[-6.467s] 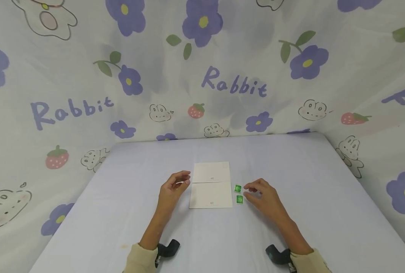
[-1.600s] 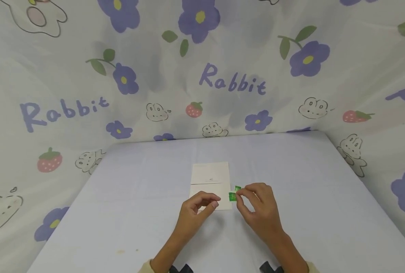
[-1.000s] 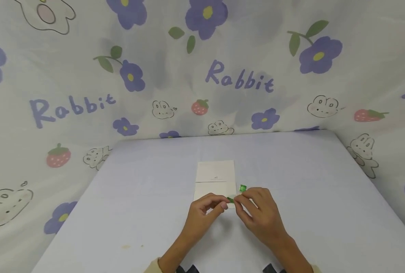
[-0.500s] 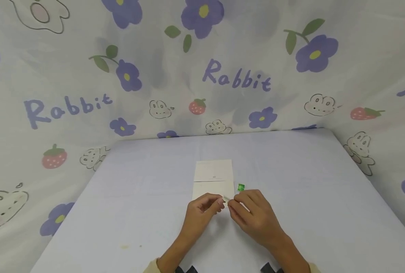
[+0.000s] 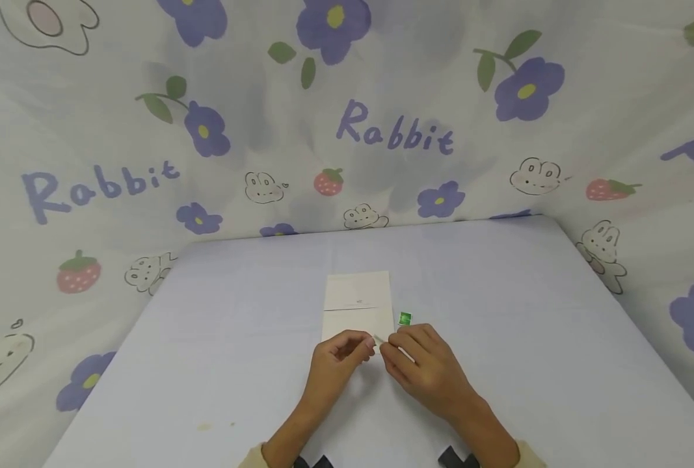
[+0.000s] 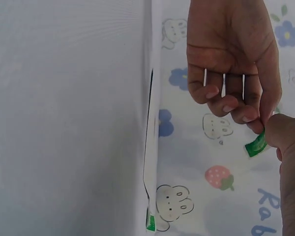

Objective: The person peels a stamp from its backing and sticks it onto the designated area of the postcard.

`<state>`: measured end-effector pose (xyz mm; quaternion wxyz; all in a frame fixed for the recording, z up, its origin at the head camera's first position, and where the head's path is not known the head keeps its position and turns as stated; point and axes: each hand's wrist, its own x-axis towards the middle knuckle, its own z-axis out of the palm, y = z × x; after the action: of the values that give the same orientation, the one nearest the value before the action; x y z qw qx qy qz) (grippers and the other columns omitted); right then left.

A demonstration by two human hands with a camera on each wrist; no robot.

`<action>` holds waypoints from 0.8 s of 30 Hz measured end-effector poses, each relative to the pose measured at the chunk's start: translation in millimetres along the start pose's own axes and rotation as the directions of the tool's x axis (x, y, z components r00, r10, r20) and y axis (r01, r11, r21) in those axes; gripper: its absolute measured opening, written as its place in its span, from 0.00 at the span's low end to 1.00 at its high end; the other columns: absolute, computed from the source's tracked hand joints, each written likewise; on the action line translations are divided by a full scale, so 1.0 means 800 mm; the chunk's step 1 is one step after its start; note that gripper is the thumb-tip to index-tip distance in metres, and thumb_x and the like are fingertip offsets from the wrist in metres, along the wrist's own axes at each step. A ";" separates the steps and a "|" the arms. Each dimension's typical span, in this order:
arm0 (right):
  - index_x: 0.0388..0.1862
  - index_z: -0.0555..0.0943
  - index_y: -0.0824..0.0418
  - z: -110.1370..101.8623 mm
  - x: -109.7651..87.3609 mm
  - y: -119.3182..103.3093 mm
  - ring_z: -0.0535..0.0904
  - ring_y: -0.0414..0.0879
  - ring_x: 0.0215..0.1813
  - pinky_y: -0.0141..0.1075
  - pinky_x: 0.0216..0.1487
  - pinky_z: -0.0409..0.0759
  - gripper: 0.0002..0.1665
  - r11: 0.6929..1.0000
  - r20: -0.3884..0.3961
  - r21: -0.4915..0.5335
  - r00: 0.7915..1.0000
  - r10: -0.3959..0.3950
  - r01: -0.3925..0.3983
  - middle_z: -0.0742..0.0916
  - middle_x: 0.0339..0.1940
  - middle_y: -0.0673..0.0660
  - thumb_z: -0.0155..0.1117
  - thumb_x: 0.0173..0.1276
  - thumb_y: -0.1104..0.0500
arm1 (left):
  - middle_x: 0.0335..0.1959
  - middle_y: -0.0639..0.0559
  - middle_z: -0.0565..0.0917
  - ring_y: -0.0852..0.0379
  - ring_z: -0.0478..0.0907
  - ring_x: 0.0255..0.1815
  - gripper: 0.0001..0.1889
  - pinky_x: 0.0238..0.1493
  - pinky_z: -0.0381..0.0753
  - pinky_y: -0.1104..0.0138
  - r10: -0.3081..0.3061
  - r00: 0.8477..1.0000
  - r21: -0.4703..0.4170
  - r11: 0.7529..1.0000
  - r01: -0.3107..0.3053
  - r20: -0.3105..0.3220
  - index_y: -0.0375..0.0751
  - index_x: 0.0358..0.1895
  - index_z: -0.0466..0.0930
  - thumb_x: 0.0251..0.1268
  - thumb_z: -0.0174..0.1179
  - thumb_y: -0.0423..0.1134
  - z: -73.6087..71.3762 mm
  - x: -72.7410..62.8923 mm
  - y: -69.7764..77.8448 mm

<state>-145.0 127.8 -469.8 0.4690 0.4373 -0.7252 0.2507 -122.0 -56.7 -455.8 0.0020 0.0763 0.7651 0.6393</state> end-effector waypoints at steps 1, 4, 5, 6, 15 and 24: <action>0.31 0.86 0.65 0.000 0.000 0.000 0.78 0.48 0.33 0.36 0.34 0.77 0.14 1.000 0.003 0.002 1.000 0.005 -0.005 0.83 0.31 0.54 0.56 0.74 0.63 | 0.36 0.43 0.88 0.50 0.84 0.37 0.07 0.43 0.81 0.65 0.003 1.000 0.005 1.000 -0.003 -0.004 0.40 0.42 0.86 0.70 0.64 0.40 0.000 0.000 0.000; 0.31 0.86 0.65 0.000 0.001 -0.002 0.78 0.49 0.34 0.37 0.35 0.77 0.14 0.999 -0.004 0.023 1.000 0.028 -0.028 0.83 0.31 0.54 0.57 0.75 0.62 | 0.35 0.45 0.87 0.56 0.83 0.35 0.06 0.42 0.81 0.65 0.012 1.000 0.009 1.000 -0.012 -0.016 0.40 0.41 0.86 0.70 0.64 0.38 0.001 0.001 0.000; 0.31 0.86 0.65 0.000 0.001 -0.002 0.79 0.48 0.34 0.36 0.36 0.77 0.14 0.999 -0.003 0.033 0.999 0.042 -0.042 0.83 0.32 0.54 0.58 0.75 0.61 | 0.35 0.45 0.87 0.56 0.83 0.35 0.05 0.42 0.81 0.65 0.011 1.000 0.009 1.000 -0.011 -0.019 0.40 0.41 0.86 0.70 0.64 0.38 0.000 0.001 0.002; 0.31 0.86 0.65 0.000 0.001 -0.003 0.79 0.49 0.34 0.37 0.37 0.77 0.14 0.998 -0.007 0.045 0.999 0.054 -0.054 0.83 0.32 0.54 0.58 0.75 0.61 | 0.34 0.45 0.87 0.54 0.83 0.35 0.05 0.41 0.81 0.65 0.008 1.000 0.005 1.000 -0.008 -0.021 0.40 0.40 0.86 0.69 0.64 0.37 0.000 0.001 0.003; 0.33 0.85 0.66 0.004 -0.009 -0.001 0.78 0.51 0.35 0.37 0.41 0.76 0.15 0.982 -0.051 0.089 0.984 0.172 -0.167 0.83 0.34 0.57 0.61 0.74 0.56 | 0.34 0.59 0.86 0.59 0.82 0.33 0.02 0.38 0.81 0.65 0.097 0.994 0.099 0.991 -0.091 -0.059 0.47 0.40 0.87 0.68 0.66 0.38 0.003 0.008 -0.030; 0.35 0.86 0.64 0.006 -0.018 0.002 0.78 0.50 0.37 0.39 0.43 0.73 0.15 0.974 0.008 0.099 0.979 0.202 -0.202 0.83 0.35 0.55 0.62 0.74 0.53 | 0.32 0.63 0.82 0.66 0.78 0.32 0.03 0.30 0.81 0.68 0.445 0.895 0.245 0.871 -0.427 -0.020 0.49 0.39 0.86 0.67 0.66 0.34 0.002 0.011 -0.047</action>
<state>-146.3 130.5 -485.2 0.4196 0.3837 -0.7521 0.3333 -135.2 -60.5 -492.1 -0.1802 0.2223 0.7977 0.5308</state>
